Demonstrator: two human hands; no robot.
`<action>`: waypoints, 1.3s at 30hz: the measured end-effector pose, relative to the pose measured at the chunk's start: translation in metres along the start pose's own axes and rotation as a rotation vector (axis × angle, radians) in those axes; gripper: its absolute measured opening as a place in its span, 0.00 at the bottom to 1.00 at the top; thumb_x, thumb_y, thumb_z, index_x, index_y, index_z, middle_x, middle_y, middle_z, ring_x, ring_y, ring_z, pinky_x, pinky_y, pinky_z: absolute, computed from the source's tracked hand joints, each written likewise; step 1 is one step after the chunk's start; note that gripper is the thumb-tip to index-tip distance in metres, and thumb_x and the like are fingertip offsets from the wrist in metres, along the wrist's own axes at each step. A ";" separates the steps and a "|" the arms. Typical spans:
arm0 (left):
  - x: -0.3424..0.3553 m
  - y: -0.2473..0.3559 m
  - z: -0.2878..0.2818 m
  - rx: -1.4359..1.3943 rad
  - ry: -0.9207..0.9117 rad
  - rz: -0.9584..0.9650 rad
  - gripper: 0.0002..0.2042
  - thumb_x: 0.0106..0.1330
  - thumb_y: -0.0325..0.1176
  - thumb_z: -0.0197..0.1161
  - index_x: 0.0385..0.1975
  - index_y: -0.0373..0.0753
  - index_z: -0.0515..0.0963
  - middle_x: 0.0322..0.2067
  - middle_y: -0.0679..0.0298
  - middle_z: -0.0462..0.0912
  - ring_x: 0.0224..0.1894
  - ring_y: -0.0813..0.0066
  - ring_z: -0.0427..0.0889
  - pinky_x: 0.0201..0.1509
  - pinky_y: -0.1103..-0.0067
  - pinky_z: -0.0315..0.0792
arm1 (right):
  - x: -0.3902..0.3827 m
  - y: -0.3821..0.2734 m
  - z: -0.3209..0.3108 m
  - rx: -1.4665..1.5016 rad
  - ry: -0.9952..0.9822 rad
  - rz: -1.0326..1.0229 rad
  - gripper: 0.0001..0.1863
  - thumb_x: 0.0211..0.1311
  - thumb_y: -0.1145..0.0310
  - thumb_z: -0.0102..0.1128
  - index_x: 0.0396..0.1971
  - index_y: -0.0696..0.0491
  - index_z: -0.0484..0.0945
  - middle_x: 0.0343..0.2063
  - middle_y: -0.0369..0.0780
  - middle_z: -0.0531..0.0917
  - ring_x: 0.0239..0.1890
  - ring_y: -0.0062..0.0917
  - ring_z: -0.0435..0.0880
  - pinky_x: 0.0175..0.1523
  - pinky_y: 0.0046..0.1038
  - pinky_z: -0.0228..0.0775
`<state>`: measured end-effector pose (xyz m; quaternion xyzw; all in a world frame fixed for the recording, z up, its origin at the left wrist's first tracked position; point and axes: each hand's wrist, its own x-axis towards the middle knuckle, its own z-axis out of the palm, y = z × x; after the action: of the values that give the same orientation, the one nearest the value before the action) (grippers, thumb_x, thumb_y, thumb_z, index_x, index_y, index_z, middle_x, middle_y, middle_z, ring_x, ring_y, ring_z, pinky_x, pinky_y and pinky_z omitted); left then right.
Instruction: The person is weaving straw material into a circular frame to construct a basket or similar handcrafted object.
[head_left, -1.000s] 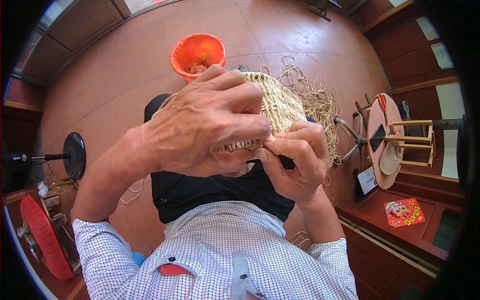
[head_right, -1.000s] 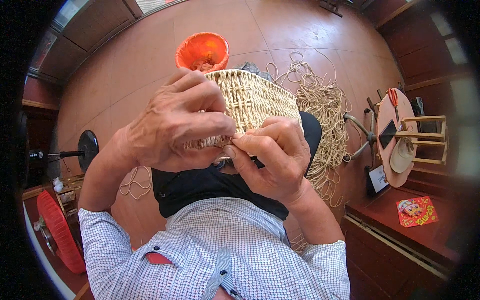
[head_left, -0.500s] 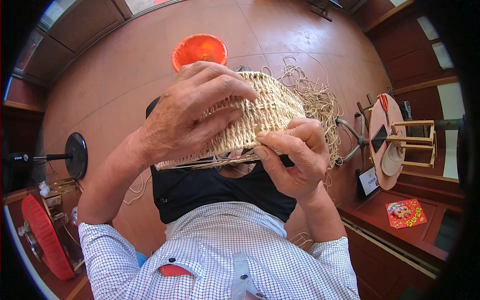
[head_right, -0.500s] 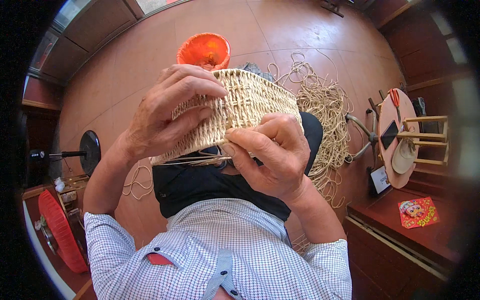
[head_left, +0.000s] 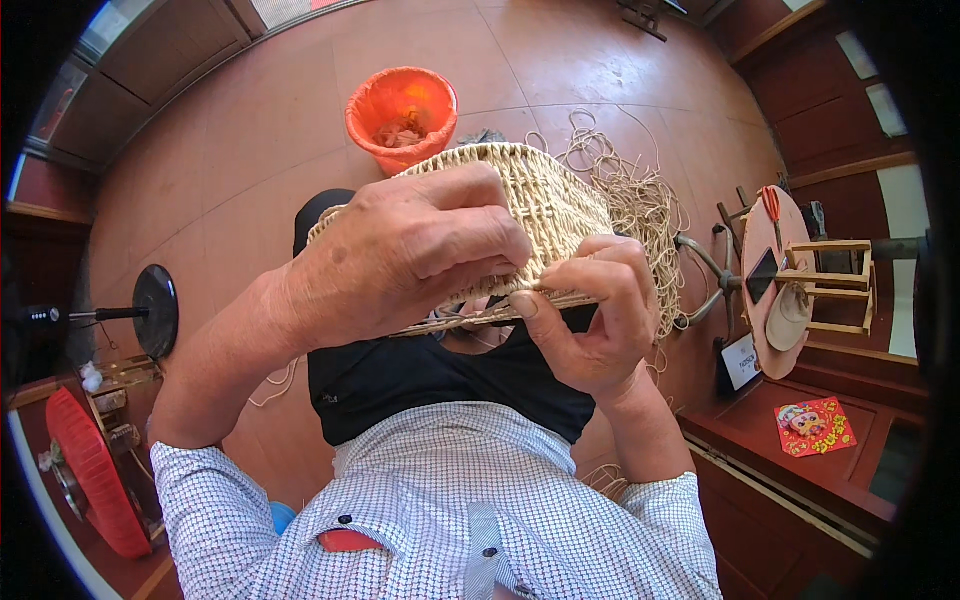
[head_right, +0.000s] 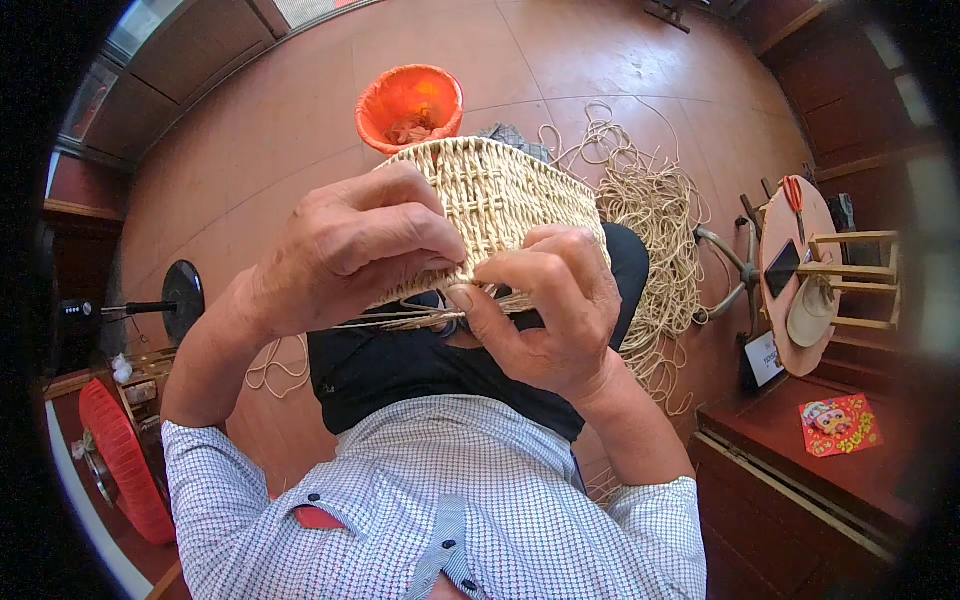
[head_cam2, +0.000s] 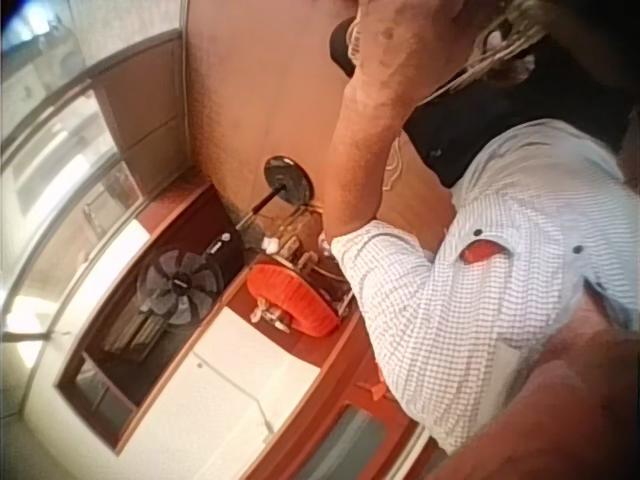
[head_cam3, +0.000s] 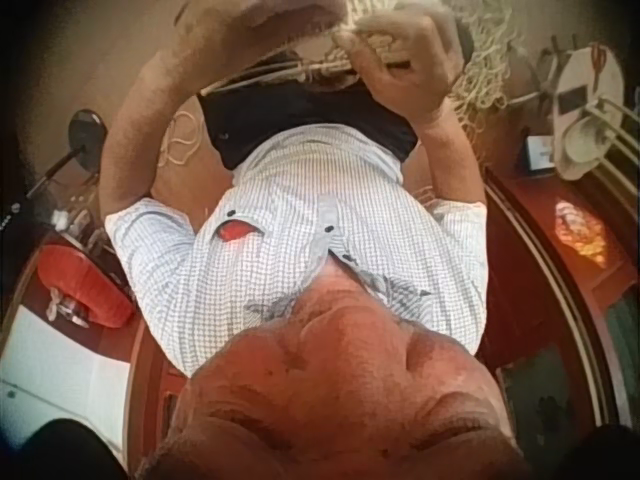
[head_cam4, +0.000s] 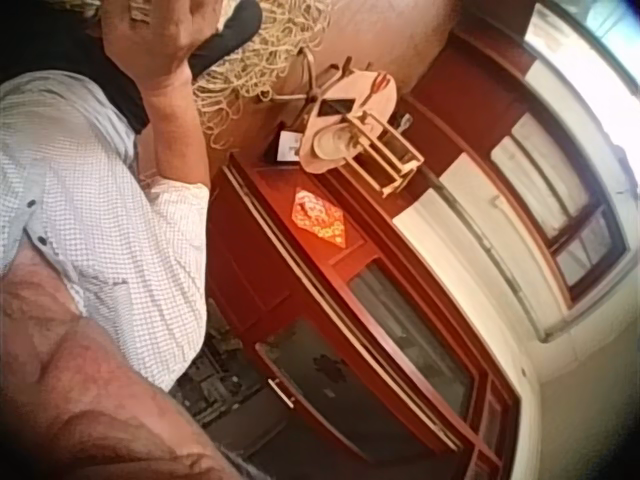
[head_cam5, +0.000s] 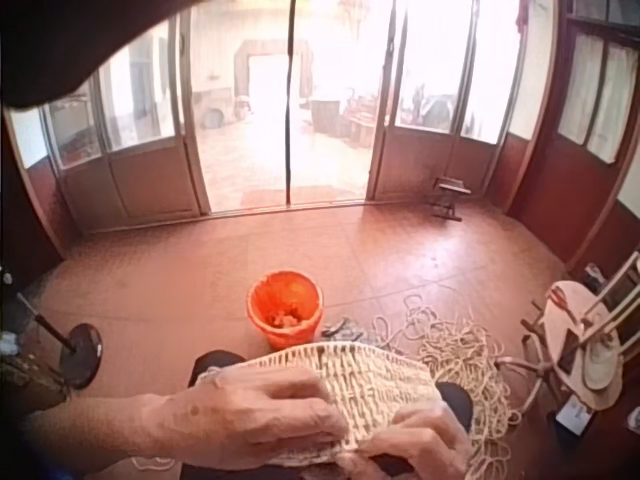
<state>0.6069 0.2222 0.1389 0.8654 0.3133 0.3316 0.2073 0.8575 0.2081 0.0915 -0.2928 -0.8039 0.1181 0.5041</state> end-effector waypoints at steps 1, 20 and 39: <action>0.000 0.000 0.001 0.042 0.000 0.041 0.08 0.71 0.31 0.75 0.47 0.43 0.89 0.39 0.63 0.83 0.41 0.68 0.88 0.44 0.71 0.85 | -0.001 0.000 0.001 0.030 0.021 0.011 0.19 0.54 0.68 0.88 0.42 0.50 0.86 0.34 0.35 0.81 0.37 0.29 0.83 0.41 0.32 0.78; 0.023 -0.002 -0.016 0.008 -0.136 0.036 0.06 0.72 0.27 0.72 0.45 0.40 0.84 0.41 0.59 0.82 0.41 0.60 0.87 0.43 0.67 0.81 | 0.012 0.005 0.006 0.015 0.085 -0.031 0.19 0.54 0.70 0.85 0.42 0.51 0.83 0.32 0.37 0.83 0.35 0.32 0.85 0.40 0.33 0.79; 0.017 0.003 -0.015 0.150 0.067 -0.118 0.17 0.68 0.25 0.74 0.56 0.44 0.89 0.38 0.62 0.90 0.45 0.64 0.89 0.52 0.67 0.84 | 0.016 0.012 0.012 0.061 0.055 0.048 0.18 0.54 0.73 0.85 0.41 0.53 0.83 0.33 0.37 0.86 0.33 0.27 0.86 0.38 0.31 0.80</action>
<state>0.6069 0.2337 0.1587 0.8470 0.3945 0.3230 0.1504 0.8458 0.2284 0.0919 -0.2996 -0.7785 0.1462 0.5318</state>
